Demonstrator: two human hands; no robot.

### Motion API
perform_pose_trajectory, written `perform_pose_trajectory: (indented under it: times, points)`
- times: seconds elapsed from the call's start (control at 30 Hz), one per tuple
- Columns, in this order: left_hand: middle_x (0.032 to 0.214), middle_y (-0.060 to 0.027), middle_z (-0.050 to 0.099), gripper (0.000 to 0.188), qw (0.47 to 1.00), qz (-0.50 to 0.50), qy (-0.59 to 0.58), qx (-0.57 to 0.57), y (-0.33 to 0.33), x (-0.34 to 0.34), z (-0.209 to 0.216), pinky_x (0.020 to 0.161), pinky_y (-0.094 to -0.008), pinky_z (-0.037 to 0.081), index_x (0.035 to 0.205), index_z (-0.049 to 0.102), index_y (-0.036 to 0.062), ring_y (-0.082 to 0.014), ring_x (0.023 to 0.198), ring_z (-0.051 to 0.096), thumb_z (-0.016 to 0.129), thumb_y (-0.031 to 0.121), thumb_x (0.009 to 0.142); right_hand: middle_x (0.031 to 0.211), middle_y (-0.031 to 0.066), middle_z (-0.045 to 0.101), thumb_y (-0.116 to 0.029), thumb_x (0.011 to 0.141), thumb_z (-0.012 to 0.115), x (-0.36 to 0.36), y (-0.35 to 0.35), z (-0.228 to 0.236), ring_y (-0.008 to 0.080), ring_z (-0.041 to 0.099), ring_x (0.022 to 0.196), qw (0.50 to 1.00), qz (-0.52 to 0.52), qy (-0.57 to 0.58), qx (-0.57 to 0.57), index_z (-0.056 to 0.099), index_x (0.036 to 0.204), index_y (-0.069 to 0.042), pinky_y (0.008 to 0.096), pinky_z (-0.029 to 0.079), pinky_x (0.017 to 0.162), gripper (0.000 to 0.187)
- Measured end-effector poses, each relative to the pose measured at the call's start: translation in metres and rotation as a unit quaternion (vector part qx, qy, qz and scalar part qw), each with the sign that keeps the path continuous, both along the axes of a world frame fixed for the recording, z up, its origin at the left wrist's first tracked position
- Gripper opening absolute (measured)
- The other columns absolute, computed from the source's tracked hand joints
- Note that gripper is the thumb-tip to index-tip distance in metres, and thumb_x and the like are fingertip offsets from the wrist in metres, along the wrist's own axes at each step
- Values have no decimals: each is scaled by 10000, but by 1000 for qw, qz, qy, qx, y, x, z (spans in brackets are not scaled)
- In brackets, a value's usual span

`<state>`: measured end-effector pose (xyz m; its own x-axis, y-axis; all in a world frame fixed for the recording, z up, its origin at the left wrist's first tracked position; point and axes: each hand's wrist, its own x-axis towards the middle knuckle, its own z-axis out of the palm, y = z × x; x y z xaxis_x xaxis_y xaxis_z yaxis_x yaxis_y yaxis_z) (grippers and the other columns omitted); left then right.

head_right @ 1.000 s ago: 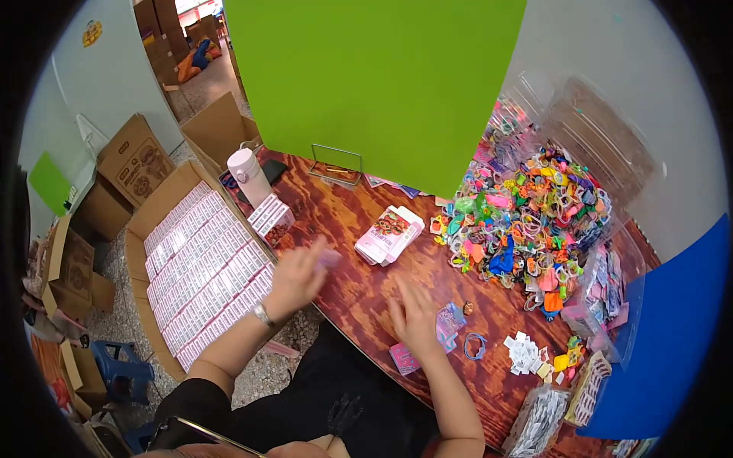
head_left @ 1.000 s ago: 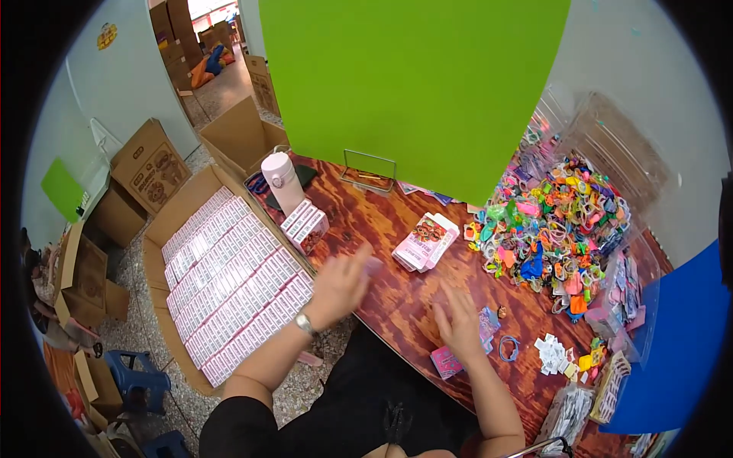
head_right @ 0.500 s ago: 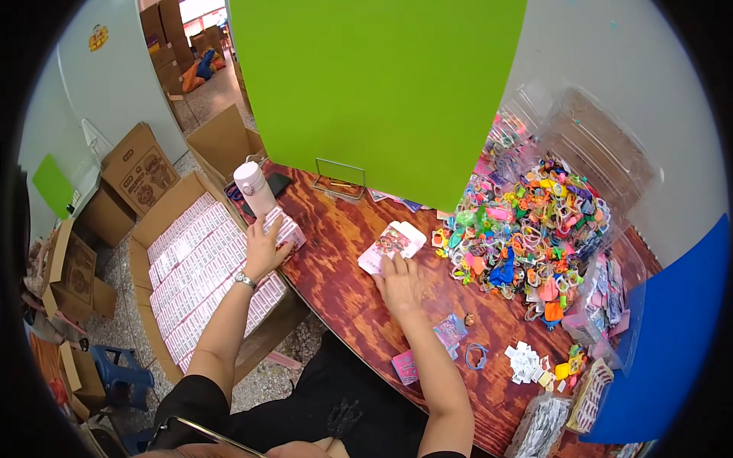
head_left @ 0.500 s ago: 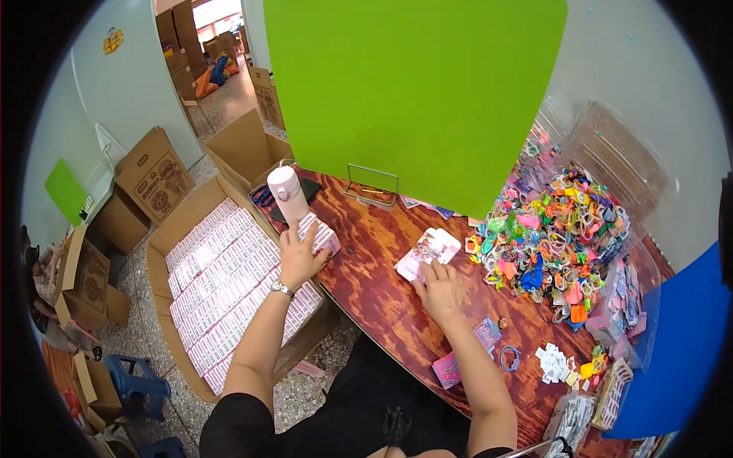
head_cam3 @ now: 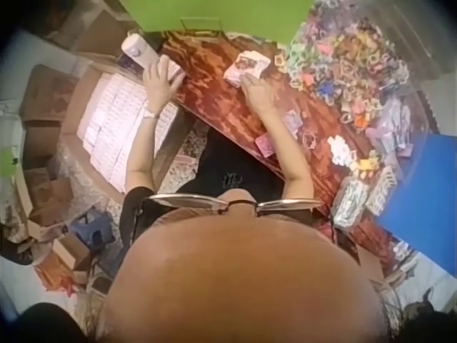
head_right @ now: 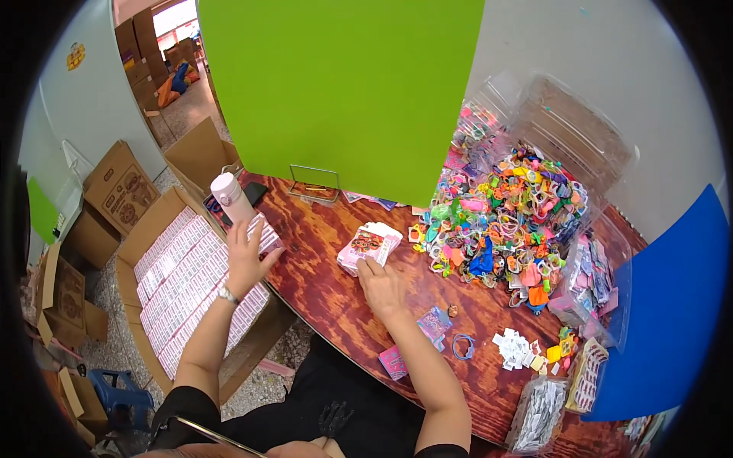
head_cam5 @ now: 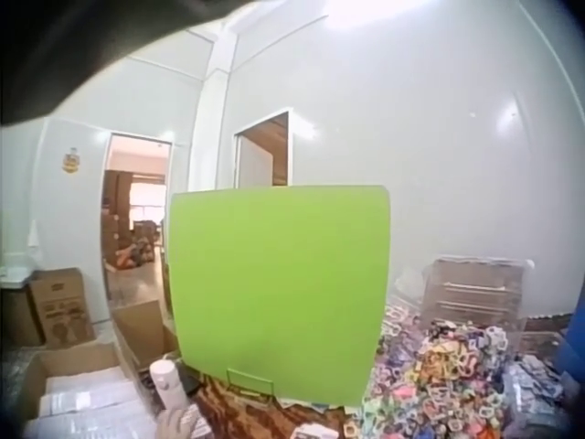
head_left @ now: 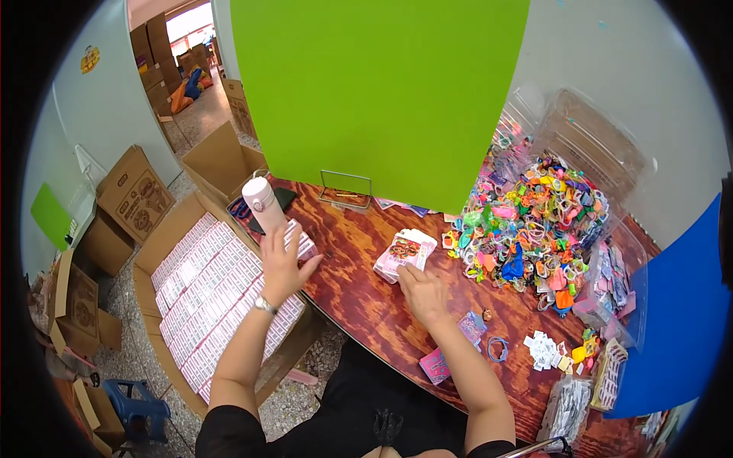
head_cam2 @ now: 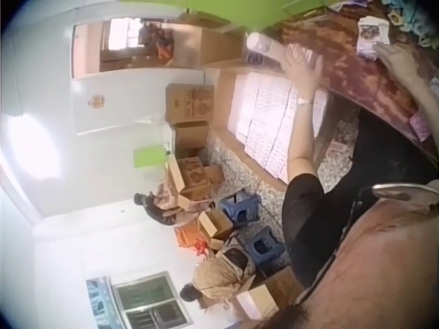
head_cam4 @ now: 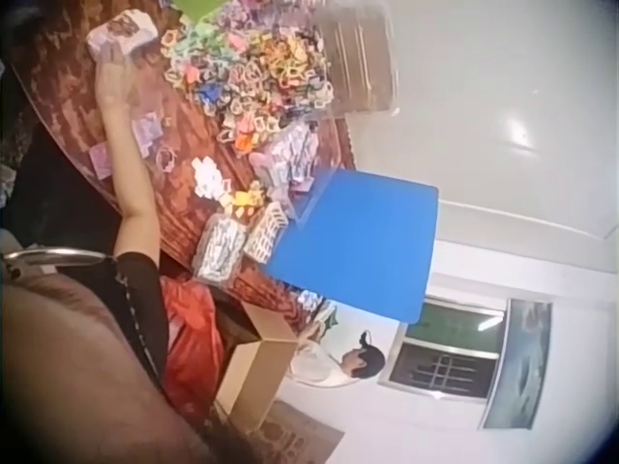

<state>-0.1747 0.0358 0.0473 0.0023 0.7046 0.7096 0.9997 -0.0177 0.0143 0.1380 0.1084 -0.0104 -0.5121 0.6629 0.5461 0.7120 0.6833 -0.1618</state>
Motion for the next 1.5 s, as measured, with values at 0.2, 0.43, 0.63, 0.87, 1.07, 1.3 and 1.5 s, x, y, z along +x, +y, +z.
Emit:
perform_pose_trajectory:
  times: [0.2, 0.43, 0.63, 0.87, 1.07, 1.3, 1.5]
  points:
    - [1188, -126, 670, 533, 712, -241, -622, -219, -13, 128, -14, 869, -310, 549, 1367, 544, -27, -181, 1010, 673, 704, 284, 965, 1188, 134, 686, -141, 851, 728, 23, -46, 54, 242, 687, 893, 977, 96, 36, 189, 730, 1120, -49, 355, 565, 764, 284]
    - [1346, -113, 541, 690, 513, -282, -759, -285, -15, 185, -9, 1023, -335, 478, 1457, 364, -23, -165, 1211, 549, 759, 140, 916, 1200, 115, 672, -106, 807, 663, 61, -94, 50, 241, 680, 1035, 958, 209, -82, 181, 723, 1090, -9, 345, 572, 865, 305]
    - [1239, -129, 577, 858, 721, -289, -590, -219, -17, 200, -16, 988, -359, 497, 1380, 399, -24, -192, 1145, 593, 912, 219, 737, 1199, 135, 666, -71, 804, 713, 80, -106, 50, 270, 702, 958, 967, 229, 43, 104, 720, 1096, -56, 351, 588, 787, 293]
    - [1197, -184, 658, 854, 857, -232, -436, -144, -42, 224, -11, 838, -429, 578, 1401, 442, 31, -363, 1044, 696, 872, 289, 710, 1293, 249, 627, -85, 824, 799, 70, -103, 68, 334, 700, 944, 975, -25, 199, 91, 679, 1157, -33, 384, 577, 785, 357]
    - [1212, -160, 635, 793, 866, -345, -335, -139, -40, 214, -1, 795, -416, 583, 1380, 466, 79, -354, 1021, 684, 868, 249, 718, 1278, 225, 645, -87, 837, 783, 86, -109, 69, 346, 687, 977, 982, 22, 187, -12, 702, 1088, -16, 392, 568, 805, 274]
    - [1043, -117, 615, 633, 884, -380, -254, -96, -42, 211, -11, 688, -400, 553, 1223, 531, 102, -312, 858, 660, 878, 232, 711, 1116, 139, 700, -137, 953, 700, 89, -118, 77, 209, 683, 929, 899, 11, 367, -237, 671, 1134, -4, 340, 545, 787, 226]
    - [1058, -134, 617, 660, 908, -364, -202, -52, -43, 212, -14, 721, -423, 542, 1250, 535, 99, -324, 886, 652, 880, 233, 703, 994, 27, 671, -138, 1020, 624, 80, -115, 51, 85, 625, 890, 694, 15, 586, -419, 673, 1113, 5, 251, 509, 777, 178]
